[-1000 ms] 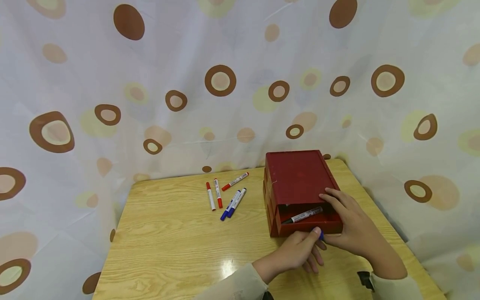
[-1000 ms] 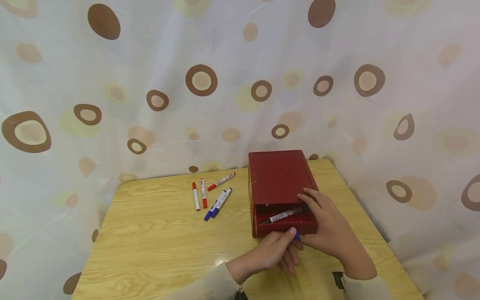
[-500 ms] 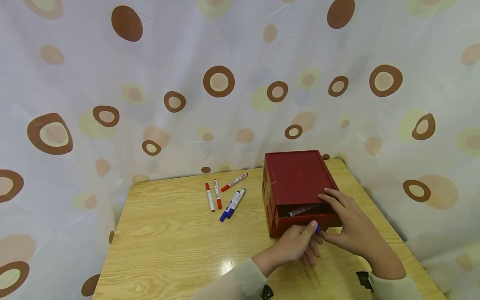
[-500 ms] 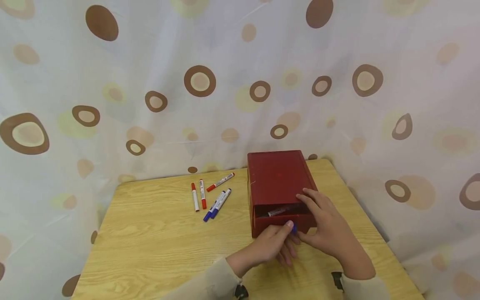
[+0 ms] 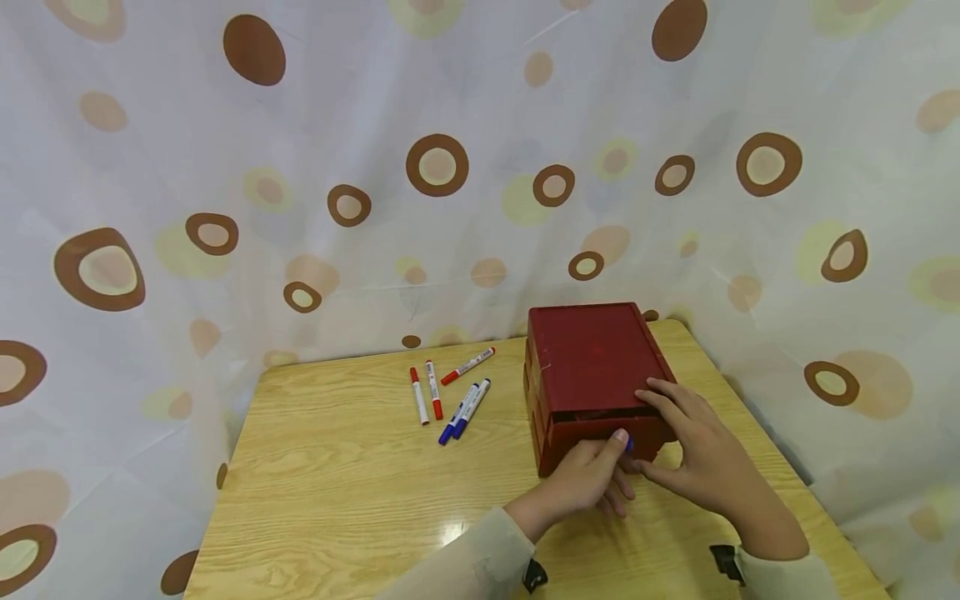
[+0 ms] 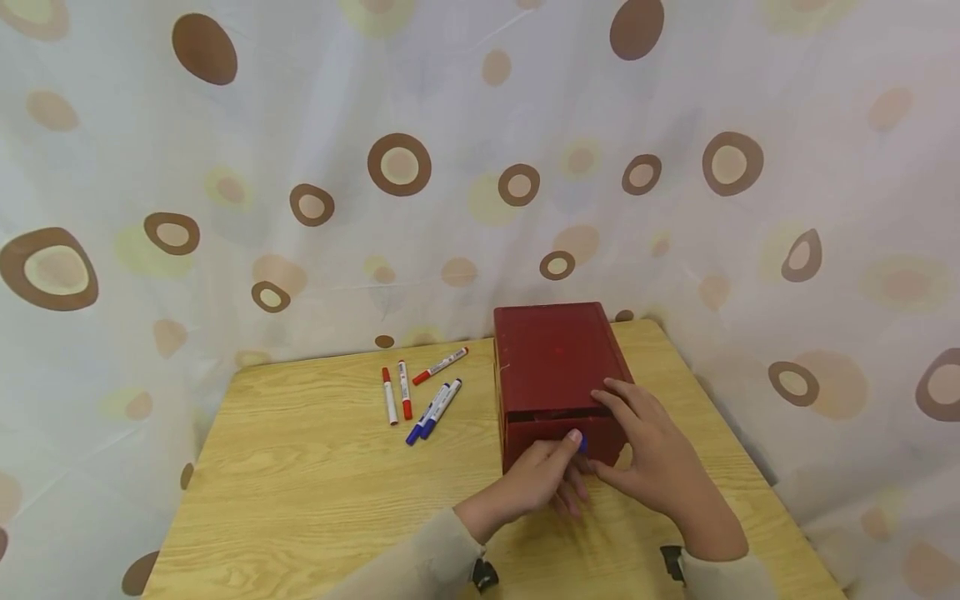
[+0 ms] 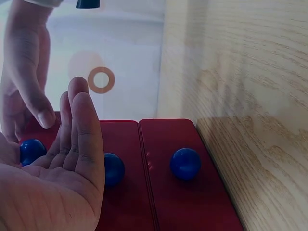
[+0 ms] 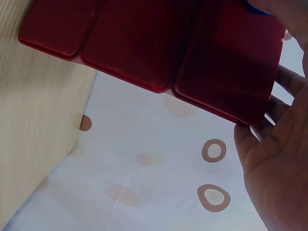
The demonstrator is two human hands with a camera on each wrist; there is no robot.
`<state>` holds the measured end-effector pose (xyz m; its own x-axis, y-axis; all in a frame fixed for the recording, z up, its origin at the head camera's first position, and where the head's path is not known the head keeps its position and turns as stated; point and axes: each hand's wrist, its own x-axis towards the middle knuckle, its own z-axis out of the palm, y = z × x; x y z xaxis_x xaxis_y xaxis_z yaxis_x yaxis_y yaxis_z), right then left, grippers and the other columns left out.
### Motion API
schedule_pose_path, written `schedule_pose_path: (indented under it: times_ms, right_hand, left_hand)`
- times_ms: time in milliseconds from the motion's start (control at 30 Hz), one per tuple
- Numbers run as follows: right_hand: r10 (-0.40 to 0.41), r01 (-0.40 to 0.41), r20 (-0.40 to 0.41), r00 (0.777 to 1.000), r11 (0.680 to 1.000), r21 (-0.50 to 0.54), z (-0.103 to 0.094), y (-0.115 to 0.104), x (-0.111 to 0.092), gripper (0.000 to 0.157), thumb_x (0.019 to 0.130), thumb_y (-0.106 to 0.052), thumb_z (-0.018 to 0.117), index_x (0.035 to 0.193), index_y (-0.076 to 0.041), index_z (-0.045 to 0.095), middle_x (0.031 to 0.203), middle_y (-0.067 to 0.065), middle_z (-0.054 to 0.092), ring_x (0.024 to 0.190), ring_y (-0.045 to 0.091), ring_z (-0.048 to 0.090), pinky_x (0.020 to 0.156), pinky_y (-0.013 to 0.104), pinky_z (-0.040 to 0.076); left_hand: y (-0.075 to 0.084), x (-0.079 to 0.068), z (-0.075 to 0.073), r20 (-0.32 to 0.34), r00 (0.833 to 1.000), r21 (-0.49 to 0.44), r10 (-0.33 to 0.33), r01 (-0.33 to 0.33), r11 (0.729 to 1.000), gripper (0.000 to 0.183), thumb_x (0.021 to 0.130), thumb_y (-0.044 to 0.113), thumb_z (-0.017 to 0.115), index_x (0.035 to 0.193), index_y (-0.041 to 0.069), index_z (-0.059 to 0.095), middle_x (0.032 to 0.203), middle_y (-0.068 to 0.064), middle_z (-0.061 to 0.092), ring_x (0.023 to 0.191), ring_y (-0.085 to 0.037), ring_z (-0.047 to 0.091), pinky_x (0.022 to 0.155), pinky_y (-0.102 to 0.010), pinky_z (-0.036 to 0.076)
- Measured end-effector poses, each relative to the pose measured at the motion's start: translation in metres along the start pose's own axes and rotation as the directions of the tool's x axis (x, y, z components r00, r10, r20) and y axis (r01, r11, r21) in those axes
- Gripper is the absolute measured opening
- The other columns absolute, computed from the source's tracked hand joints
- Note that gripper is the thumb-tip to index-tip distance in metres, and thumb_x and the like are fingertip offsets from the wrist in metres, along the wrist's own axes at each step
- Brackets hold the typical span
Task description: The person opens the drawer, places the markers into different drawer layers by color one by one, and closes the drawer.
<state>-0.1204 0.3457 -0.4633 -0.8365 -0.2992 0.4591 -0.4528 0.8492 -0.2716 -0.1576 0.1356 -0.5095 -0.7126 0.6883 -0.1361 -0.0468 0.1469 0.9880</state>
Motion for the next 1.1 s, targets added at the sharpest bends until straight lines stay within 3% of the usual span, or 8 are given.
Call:
schedule_pose_path:
  times_ms: [133,400,667,967,1100]
  right_hand:
    - [-0.008,0.008,-0.013,1.0,1.0,-0.008,0.0,0.0,0.001,0.094,0.067,-0.02,0.099,0.151,-0.011,0.057,0.155,0.016,0.052,0.137,0.041,0.051,0.101,0.059,0.046]
    - [0.0,-0.001,-0.004,1.0,1.0,-0.012,0.0,0.001,0.001,0.09,0.07,-0.018,0.097,0.15,-0.011,0.057,0.154,0.016,0.052,0.138,0.042,0.05,0.1,0.062,0.047]
    - [-0.006,0.006,-0.018,1.0,1.0,-0.013,0.002,0.0,0.0,0.088,0.07,-0.015,0.097,0.15,-0.011,0.058,0.154,0.016,0.053,0.137,0.041,0.051,0.101,0.06,0.046]
    - [-0.016,0.015,-0.055,0.998,1.0,-0.006,0.002,-0.001,0.001,0.079,0.076,-0.007,0.094,0.147,-0.01,0.059,0.152,0.017,0.054,0.136,0.043,0.051,0.1,0.063,0.047]
    - [-0.01,0.009,-0.065,0.998,1.0,-0.018,0.003,0.0,0.0,0.074,0.079,-0.004,0.091,0.146,-0.01,0.059,0.151,0.018,0.055,0.134,0.044,0.052,0.099,0.064,0.048]
  left_hand:
    - [0.0,0.003,-0.001,-0.014,1.0,-0.004,0.004,-0.004,1.0,0.073,0.112,0.063,0.029,0.111,0.008,0.076,0.081,-0.001,0.074,0.061,-0.019,0.073,0.064,-0.051,0.065]
    - [0.0,0.007,-0.005,-0.024,1.0,-0.027,0.01,-0.011,1.0,0.071,0.112,0.063,0.03,0.105,0.012,0.078,0.081,-0.003,0.074,0.062,-0.019,0.073,0.065,-0.051,0.065]
    - [-0.001,0.011,-0.007,-0.034,0.999,-0.007,0.014,-0.014,1.0,0.071,0.112,0.063,0.03,0.107,0.012,0.079,0.082,-0.007,0.075,0.06,-0.021,0.073,0.054,-0.035,0.06]
    - [0.0,0.01,-0.005,-0.091,0.996,0.019,0.005,-0.003,1.0,0.07,0.111,0.062,0.034,0.113,0.007,0.077,0.084,-0.007,0.076,0.063,-0.023,0.074,0.063,-0.046,0.065]
    - [-0.001,0.008,-0.004,-0.111,0.994,0.034,0.008,-0.005,0.999,0.066,0.111,0.061,0.039,0.113,0.008,0.077,0.086,-0.009,0.077,0.064,-0.022,0.074,0.062,-0.042,0.064]
